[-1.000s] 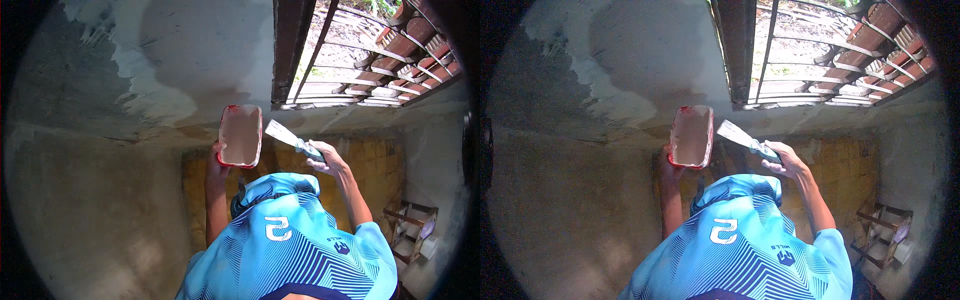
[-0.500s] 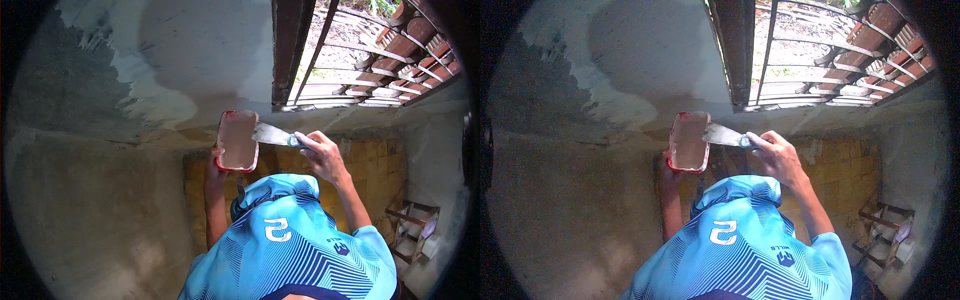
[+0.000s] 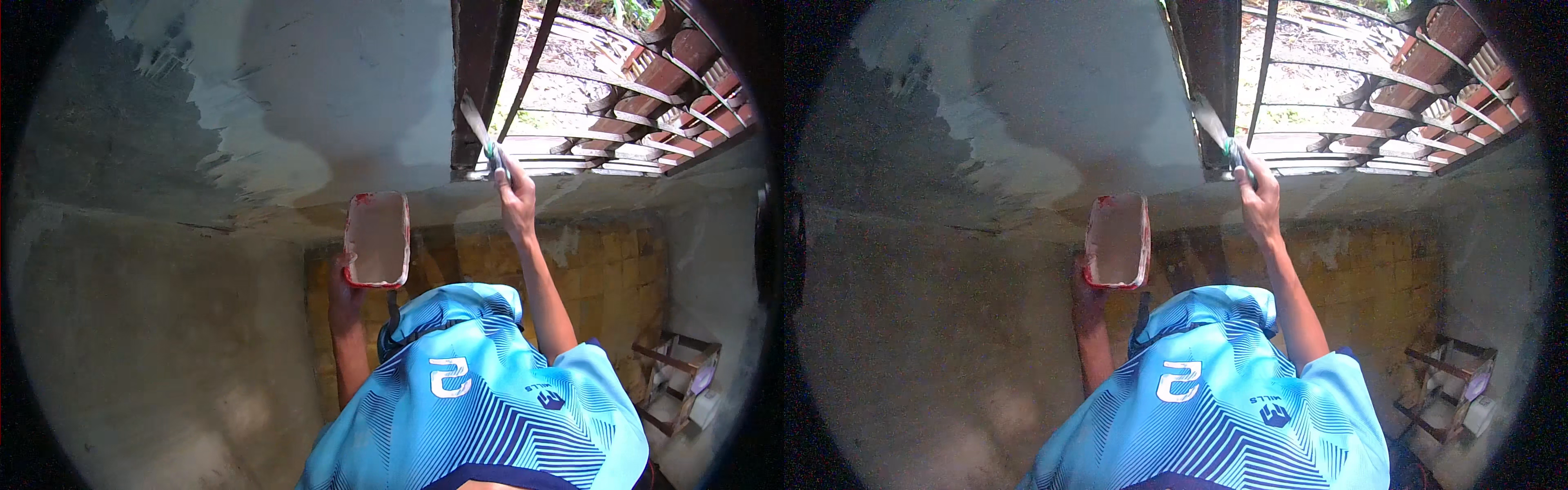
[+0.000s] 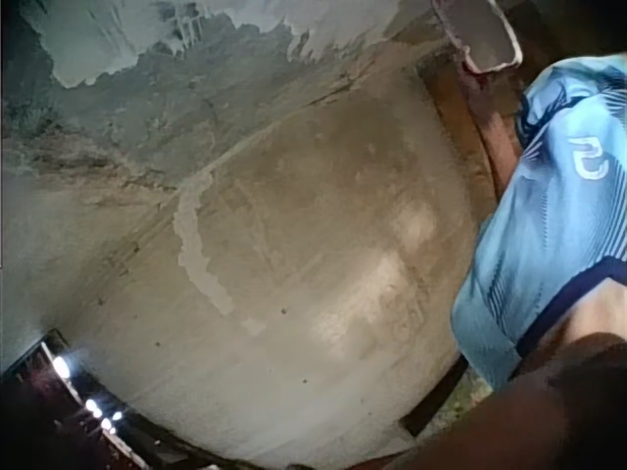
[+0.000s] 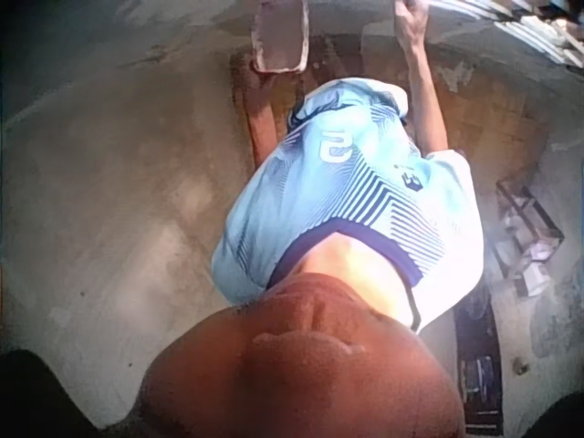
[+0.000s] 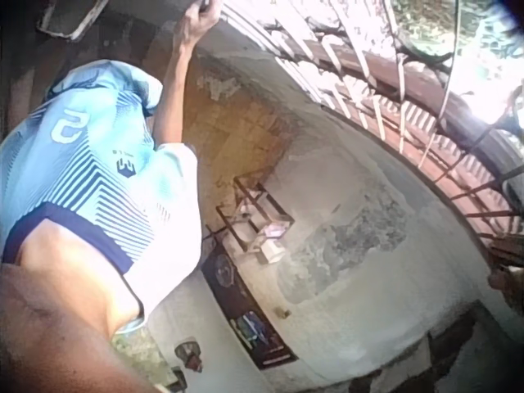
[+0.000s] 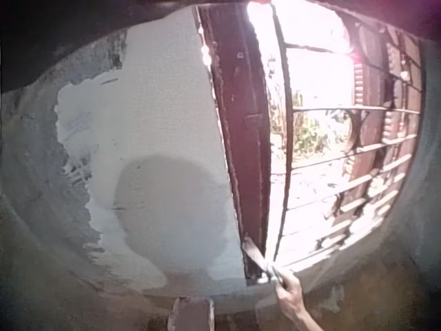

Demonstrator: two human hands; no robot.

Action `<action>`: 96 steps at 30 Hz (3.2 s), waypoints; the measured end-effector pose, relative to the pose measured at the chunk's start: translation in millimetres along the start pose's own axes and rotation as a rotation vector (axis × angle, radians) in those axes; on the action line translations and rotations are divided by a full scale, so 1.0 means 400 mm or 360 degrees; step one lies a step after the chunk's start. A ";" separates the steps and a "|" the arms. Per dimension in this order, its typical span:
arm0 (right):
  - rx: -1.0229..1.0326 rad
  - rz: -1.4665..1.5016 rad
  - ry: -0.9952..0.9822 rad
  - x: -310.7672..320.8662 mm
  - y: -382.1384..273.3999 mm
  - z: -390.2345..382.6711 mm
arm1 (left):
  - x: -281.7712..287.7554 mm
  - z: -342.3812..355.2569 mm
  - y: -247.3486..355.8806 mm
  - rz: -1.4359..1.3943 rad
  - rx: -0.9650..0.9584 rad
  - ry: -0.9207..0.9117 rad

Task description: The person applies wall putty to a concrete wall surface with a putty knife, scooping the putty from a container and spreading it onto the wall.

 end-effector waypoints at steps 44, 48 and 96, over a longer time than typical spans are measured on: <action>-0.0097 -0.0430 -0.0262 0.089 0.259 0.011 | -0.015 -0.044 -0.009 0.0065 0.0016 -0.0109; -0.0092 -0.0568 -0.0413 0.095 0.252 0.029 | -0.012 -0.053 -0.010 0.0041 0.0023 -0.0124; 0.1264 -0.1518 -0.0173 0.047 -0.193 0.249 | 0.026 -0.006 -0.046 0.0005 0.0249 -0.0036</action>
Point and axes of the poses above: each hand's wrist, its own z-axis towards the middle knuckle, its own x-axis out of the back of the hand, y = z × x, the point moved 2 cm from there along z, towards the middle knuckle, and after that the axes turned 8 degrees about x, right-handed, at the moved point
